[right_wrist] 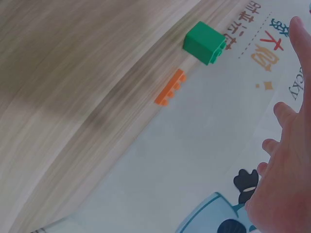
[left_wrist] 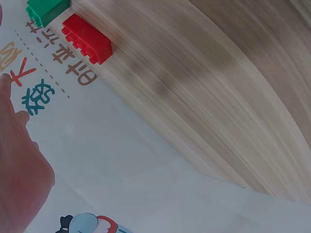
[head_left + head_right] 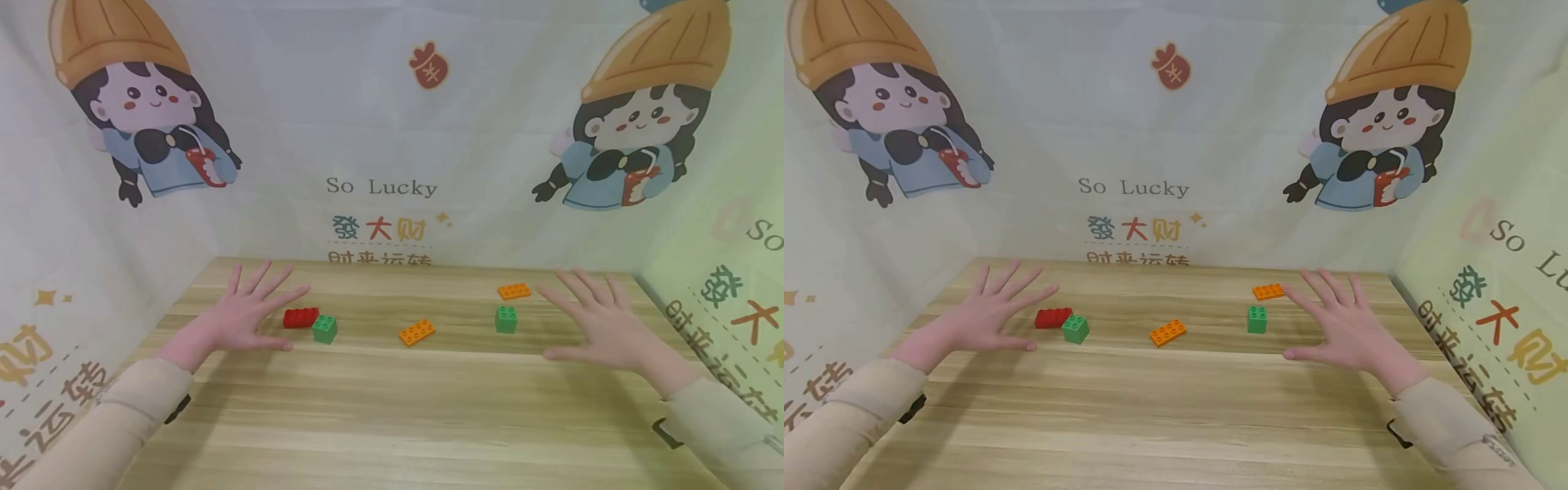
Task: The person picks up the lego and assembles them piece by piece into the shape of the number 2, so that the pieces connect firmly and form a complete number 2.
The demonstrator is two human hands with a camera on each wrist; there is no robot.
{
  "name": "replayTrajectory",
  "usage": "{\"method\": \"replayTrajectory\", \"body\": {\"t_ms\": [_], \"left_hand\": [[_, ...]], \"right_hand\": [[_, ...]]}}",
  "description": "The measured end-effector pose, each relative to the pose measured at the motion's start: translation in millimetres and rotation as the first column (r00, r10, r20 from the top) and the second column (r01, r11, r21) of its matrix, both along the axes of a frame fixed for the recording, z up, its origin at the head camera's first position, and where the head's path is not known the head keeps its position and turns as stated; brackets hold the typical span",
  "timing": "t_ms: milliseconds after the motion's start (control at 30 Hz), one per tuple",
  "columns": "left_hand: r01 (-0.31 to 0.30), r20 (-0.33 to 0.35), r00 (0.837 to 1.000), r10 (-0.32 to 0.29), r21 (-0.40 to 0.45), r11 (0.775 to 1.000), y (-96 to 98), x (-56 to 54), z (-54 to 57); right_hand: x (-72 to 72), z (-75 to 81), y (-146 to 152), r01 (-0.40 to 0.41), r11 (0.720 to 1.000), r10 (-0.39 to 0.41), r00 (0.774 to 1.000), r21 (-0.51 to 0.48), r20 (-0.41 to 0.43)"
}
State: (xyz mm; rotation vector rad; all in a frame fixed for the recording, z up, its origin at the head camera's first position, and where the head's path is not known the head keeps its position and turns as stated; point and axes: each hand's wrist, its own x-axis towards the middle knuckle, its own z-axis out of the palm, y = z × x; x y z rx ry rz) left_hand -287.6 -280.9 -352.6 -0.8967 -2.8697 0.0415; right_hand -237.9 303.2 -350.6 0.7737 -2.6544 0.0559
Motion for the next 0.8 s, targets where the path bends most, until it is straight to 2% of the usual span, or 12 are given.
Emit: {"method": "replayTrajectory", "body": {"t_ms": [167, 333, 667, 800], "left_hand": [[0.003, -0.001, 1.0, -0.003, -0.001, 1.0, 1.8, 0.9, 1.3], [0.008, -0.002, 1.0, -0.008, -0.004, 1.0, 0.7, 0.6, -2.2], [0.023, 0.004, 1.0, -0.023, 0.001, 1.0, -0.4, -4.3, -7.0], [0.029, 0.006, 1.0, -0.029, 0.0, 1.0, 1.2, -6.7, -8.6]], "right_hand": [[-3.5, 3.9, -15.6, -0.029, 0.999, 0.029, 0.999, 0.014, 0.02], [-4.3, 3.8, -27.6, -0.041, 0.999, 0.039, 0.998, 0.031, 0.043], [-12.0, 0.3, -46.9, -0.082, 0.996, 0.081, 0.996, 0.029, 0.035], [-15.9, -0.6, -56.0, -0.105, 0.994, 0.103, 0.993, 0.037, 0.058]]}}
